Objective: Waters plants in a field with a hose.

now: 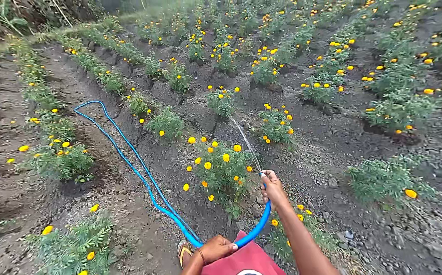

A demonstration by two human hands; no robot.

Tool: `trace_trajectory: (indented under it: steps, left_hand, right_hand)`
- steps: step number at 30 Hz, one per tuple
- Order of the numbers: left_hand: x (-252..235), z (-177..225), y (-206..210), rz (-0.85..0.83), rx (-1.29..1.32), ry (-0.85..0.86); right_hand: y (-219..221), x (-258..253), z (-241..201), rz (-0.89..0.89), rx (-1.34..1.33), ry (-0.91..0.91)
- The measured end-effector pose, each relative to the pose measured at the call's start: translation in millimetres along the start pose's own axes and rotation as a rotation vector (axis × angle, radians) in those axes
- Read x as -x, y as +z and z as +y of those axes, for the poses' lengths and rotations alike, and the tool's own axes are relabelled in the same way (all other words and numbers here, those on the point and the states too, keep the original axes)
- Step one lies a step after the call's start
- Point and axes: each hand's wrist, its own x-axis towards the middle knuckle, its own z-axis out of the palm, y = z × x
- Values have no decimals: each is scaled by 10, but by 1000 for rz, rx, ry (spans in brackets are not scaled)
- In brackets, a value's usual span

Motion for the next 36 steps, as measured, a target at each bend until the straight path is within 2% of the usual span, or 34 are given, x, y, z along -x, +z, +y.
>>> trace_trajectory:
  steps: [11, 36]
  left_hand:
    - [38, 93, -46, 31, -4, -15]
    - [-124, 170, -67, 31, -65, -6]
  right_hand:
    - [29, -82, -7, 3, -79, 4]
    - [-73, -181, -82, 2, -35, -7]
